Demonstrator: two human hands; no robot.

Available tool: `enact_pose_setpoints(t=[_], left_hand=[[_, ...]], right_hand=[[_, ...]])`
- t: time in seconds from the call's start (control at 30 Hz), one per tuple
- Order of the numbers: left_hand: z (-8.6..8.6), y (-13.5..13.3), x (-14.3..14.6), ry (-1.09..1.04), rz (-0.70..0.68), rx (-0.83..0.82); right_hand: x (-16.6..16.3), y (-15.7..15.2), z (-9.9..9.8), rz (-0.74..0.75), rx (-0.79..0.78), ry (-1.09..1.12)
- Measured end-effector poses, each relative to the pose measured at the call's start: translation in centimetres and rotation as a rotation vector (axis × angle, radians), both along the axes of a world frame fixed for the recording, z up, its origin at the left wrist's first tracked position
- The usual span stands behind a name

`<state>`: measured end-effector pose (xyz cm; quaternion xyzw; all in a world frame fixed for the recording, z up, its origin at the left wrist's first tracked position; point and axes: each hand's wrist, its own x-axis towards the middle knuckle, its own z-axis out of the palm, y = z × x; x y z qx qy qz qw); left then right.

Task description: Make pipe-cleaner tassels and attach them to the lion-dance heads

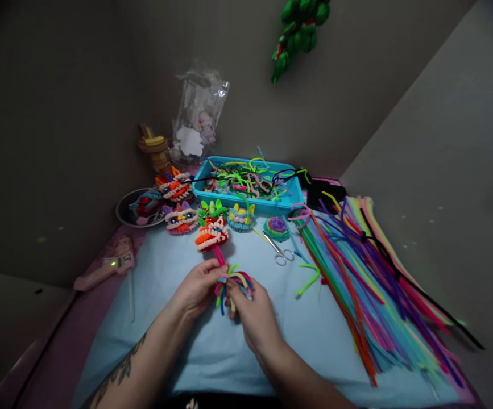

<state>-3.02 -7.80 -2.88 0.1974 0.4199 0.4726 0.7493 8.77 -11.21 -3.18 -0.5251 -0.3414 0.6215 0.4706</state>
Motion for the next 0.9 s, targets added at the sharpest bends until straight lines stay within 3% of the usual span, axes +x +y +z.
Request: enact_pose_setpoints(t=[0.3, 0.43, 0.57, 0.7, 0.9], left_hand=[[0.0, -0.1, -0.2, -0.035, -0.009, 0.0], [0.3, -0.1, -0.3, -0.019, 0.023, 0.033], [0.7, -0.1, -0.2, 0.025, 0.07, 0.044], [0.8, -0.1, -0.2, 0.038, 0.066, 0.052], [1.0, -0.1, -0.5, 0.052, 0.051, 0.066]], right_hand=[[-0.6, 0.1, -0.8, -0.079, 0.056, 0.029], [0.0, 0.2, -0.9, -0.045, 0.18, -0.17], [0.7, 0.7, 0.2, -0.057, 0.428, -0.417], [1.1, 1.6, 1.2, 0.086, 0.634, -0.516], [1.6, 2.8, 1.3, 0.266, 0.712, -0.452]])
